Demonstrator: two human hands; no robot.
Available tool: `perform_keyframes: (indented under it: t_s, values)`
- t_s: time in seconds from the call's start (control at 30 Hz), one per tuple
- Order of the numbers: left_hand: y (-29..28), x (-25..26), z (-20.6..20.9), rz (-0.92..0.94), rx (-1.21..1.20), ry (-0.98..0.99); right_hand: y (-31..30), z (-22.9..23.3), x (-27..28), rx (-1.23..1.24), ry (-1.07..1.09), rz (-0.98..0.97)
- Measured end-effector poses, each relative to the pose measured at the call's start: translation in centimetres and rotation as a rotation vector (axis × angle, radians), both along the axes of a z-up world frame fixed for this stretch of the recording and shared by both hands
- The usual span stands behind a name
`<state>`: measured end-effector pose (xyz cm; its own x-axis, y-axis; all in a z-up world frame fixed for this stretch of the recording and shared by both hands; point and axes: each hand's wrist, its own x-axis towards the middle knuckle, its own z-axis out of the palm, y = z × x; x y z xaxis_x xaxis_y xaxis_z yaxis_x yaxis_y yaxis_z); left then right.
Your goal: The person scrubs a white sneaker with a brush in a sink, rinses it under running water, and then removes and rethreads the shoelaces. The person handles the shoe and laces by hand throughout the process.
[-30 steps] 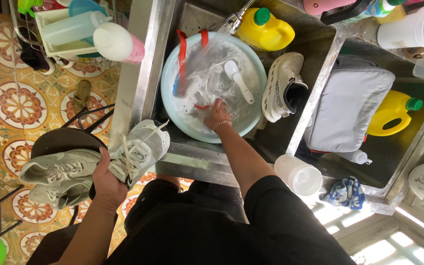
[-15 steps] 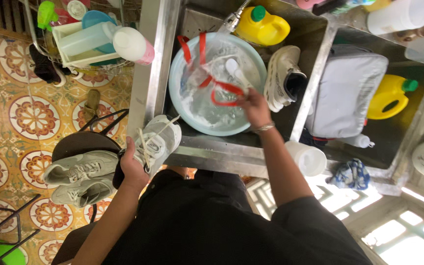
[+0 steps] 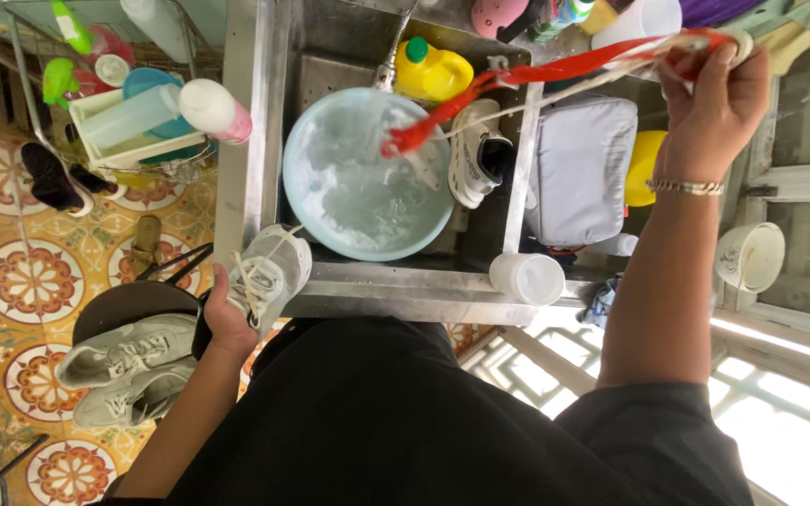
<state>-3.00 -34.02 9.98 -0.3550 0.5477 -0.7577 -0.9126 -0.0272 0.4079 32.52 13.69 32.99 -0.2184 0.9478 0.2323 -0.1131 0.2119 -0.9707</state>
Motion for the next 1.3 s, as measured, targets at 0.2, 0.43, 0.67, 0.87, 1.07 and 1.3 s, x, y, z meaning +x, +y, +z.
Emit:
perform_keyframes:
  t_s: [0.2, 0.43, 0.67, 0.87, 1.07, 1.3]
  values:
    - [0.4, 0.2, 0.7, 0.010, -0.066, 0.038, 1.2, -15.6, 4.9, 0.644, -1.146, -0.315]
    - [0.6, 0.1, 1.2, 0.033, -0.095, 0.012, -19.0, -36.9, -3.2, -0.806, -0.966, 0.075]
    - [0.4, 0.1, 0.6, 0.026, -0.082, 0.039, -21.4, -43.5, -4.7, -1.502, -0.643, -0.229]
    - [0.1, 0.3, 0.4, 0.020, -0.104, 0.053, -20.9, -39.0, -9.4, -0.644, -1.180, -0.665]
    - [0.4, 0.1, 0.8, 0.012, -0.210, 0.070, -7.7, -35.0, -14.7, -0.161, -0.417, -0.117]
    - [-0.8, 0.3, -0.8, 0.040, -0.218, 0.063, 14.2, -37.5, -21.4, -0.904, 0.296, -0.061]
